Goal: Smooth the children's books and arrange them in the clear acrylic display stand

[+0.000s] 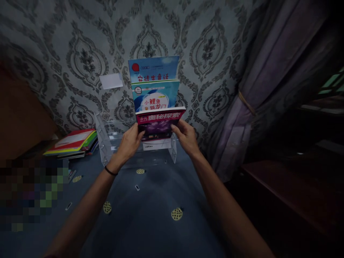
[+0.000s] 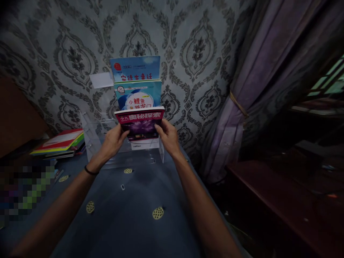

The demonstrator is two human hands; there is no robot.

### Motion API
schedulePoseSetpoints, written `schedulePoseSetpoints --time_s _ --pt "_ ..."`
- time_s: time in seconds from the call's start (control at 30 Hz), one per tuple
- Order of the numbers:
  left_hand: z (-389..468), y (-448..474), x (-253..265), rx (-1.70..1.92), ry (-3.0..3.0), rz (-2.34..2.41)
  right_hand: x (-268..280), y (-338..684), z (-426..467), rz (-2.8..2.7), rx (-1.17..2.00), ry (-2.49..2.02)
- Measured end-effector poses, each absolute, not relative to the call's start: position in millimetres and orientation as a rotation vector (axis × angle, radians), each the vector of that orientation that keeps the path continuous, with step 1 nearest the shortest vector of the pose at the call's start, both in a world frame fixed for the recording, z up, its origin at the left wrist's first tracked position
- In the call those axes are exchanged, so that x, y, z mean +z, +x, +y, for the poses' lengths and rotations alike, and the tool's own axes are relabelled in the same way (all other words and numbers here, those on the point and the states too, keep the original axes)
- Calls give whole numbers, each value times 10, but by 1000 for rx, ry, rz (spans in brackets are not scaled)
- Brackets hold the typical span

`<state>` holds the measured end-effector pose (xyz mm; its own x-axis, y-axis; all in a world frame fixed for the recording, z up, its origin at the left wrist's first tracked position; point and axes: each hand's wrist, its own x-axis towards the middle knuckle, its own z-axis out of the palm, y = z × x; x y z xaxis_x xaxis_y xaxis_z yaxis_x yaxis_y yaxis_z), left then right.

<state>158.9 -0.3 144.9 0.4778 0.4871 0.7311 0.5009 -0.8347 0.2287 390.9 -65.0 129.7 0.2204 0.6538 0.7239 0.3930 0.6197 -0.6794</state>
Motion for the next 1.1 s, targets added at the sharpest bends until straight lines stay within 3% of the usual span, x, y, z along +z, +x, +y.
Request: schedulePoseSetpoints --time_s 0.5,0.77,1.1 --pt "98 1660 1296 -1210 -2787 -1100 1095 4027 -540 -1460 -64 -1281" --pt "-36 1713 1365 -915 -2530 -1330 1077 4009 -543 -1407 -231 -1357" --pt "-182 1763 1414 -783 -2528 -1488 1097 4042 -545 -1358 -184 -1344"
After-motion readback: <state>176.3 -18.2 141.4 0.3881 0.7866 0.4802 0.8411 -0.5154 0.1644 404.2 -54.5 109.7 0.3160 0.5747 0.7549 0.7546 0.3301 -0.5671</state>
